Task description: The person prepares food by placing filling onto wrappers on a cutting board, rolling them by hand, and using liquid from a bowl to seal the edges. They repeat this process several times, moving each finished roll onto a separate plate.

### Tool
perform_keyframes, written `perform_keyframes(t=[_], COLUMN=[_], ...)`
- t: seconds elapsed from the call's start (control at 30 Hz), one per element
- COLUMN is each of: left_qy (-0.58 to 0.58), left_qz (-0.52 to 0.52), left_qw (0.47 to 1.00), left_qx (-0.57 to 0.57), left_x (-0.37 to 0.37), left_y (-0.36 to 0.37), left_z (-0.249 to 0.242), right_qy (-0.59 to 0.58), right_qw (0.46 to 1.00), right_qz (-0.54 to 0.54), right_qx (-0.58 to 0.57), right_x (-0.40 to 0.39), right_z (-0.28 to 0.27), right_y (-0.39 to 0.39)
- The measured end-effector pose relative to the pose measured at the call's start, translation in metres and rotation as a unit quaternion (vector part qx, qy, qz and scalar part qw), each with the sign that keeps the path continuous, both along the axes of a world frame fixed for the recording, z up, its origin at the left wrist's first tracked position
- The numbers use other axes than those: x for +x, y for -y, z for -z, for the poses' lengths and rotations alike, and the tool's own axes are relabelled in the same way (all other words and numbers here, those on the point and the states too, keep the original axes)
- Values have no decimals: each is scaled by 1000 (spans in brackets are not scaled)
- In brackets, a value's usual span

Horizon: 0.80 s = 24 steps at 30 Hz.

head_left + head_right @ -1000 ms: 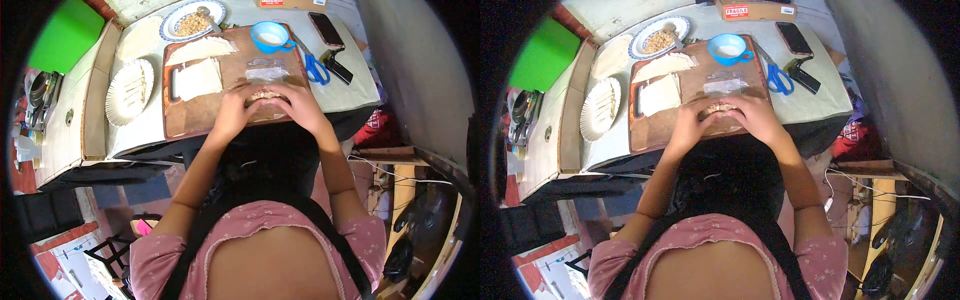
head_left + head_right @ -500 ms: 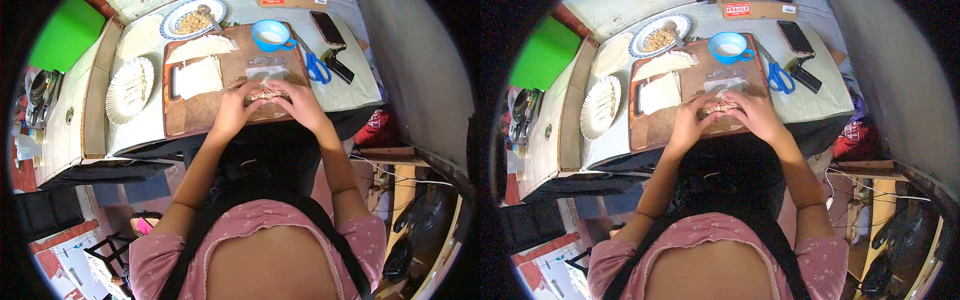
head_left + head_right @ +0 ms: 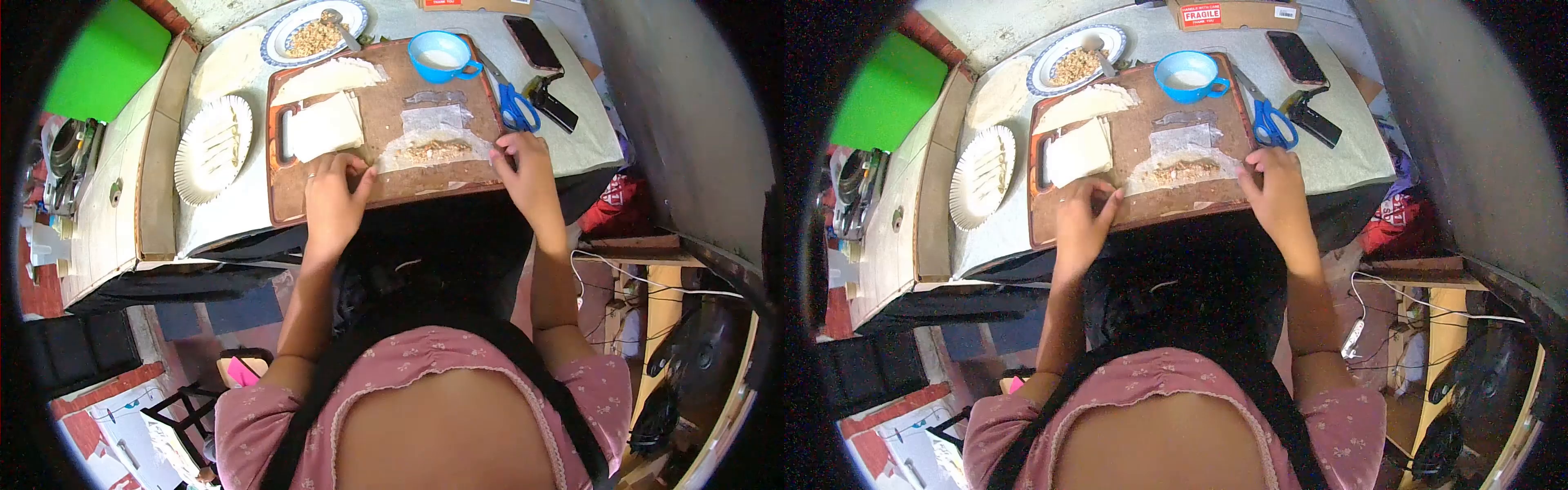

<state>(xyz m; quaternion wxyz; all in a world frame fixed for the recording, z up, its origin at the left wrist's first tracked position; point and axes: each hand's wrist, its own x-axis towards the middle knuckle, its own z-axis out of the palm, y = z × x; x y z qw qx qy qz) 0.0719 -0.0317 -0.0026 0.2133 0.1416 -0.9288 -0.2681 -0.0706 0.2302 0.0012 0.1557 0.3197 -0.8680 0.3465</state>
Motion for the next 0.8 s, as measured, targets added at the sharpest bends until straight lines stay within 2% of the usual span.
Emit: perform_keyframes(t=[0.13, 0.23, 0.33, 0.53, 0.63, 0.8], left_qy=[24, 20, 18, -15, -38, -49], left_qz=[6, 9, 18, 62, 71, 49], left_qw=[1000, 1000, 999, 993, 992, 993], left_qx=[13, 8, 37, 98, 98, 94], left_x=[-5, -8, -10, -14, -17, -19], left_y=[-11, -14, -16, -18, -15, -17], left_z=[-5, -6, -9, -6, 2, -1], right_qy=[0, 28, 13, 119, 114, 54], right_qw=[999, 999, 1000, 982, 972, 982], right_qz=[31, 14, -9, -25, -37, -42], right_qx=[22, 25, -4, -142, -201, -175], right_x=[7, 1, 0, 16, 27, 33], right_z=[2, 12, 11, 1, -1, 8], right_y=[11, 11, 15, 34, 47, 54])
